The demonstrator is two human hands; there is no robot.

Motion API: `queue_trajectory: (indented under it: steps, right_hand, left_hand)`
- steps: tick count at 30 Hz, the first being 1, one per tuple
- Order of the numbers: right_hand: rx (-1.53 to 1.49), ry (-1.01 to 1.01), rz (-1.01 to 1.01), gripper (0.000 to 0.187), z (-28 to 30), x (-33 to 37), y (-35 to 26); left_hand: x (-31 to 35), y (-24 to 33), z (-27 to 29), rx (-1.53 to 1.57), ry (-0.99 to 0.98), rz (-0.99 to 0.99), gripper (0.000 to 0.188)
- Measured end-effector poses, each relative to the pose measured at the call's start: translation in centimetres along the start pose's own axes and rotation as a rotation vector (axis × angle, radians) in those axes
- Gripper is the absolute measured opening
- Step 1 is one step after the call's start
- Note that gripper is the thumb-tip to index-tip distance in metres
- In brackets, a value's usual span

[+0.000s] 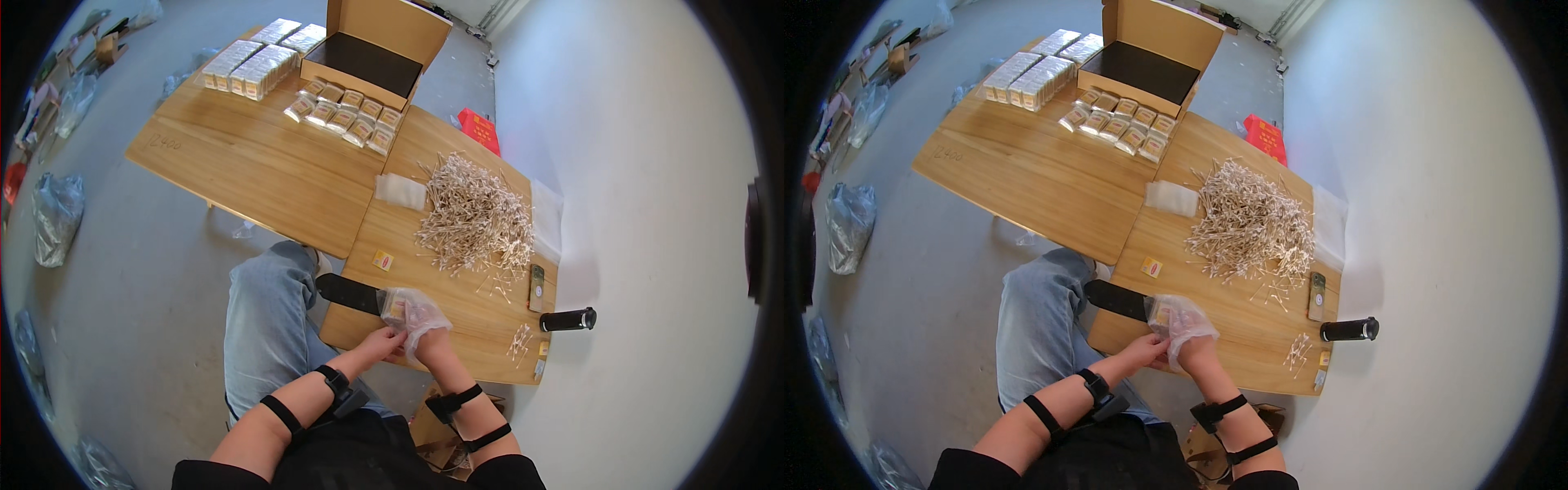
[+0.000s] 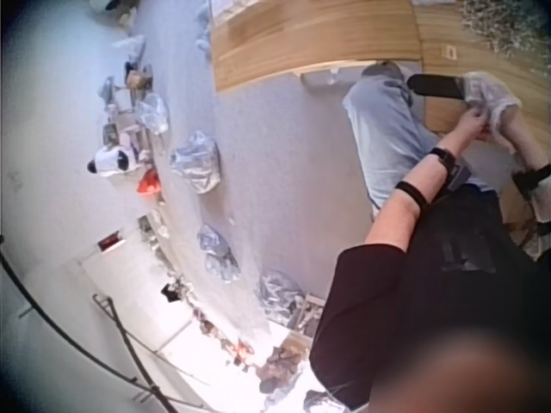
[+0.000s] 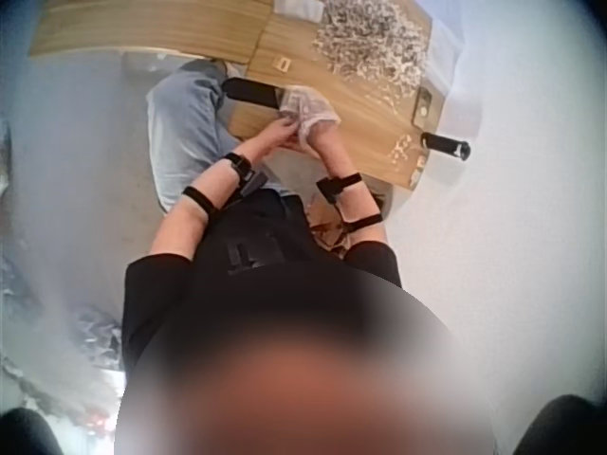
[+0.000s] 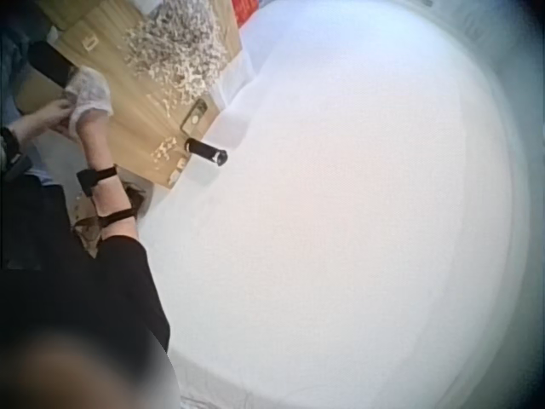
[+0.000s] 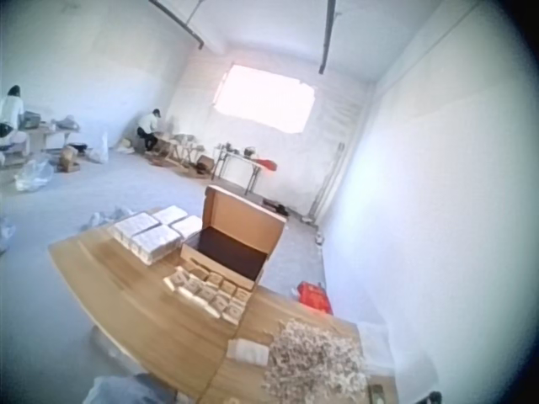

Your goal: Pack and organize hygiene product packets into a large box.

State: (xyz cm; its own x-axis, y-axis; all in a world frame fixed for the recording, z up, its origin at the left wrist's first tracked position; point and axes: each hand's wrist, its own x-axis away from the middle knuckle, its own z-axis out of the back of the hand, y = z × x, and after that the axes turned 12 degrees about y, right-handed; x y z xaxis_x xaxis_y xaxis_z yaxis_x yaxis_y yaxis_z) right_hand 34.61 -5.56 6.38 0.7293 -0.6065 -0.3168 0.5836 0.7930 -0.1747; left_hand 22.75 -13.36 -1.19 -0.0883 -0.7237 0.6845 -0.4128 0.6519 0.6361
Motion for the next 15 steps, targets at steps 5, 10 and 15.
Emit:
queue_trajectory:
  steps: [5,10,15]
  right_hand:
    - [0.059,0.039,-0.048,0.041,0.1,-1.0,-0.2]
    - [0.000,0.053,-0.117,0.037,0.7,-2.0,-0.6]
    - [-0.086,-0.014,-0.078,0.038,-1.5,-1.0,0.3]
  left_hand:
    - [-1.4,-1.1,0.9,0.051,-0.065,-0.008,0.028]
    - [-1.1,-0.2,0.9,-0.015,-0.051,-0.056,0.029]
    - [-1.0,-0.1,1.5,-0.017,-0.072,-0.047,0.036]
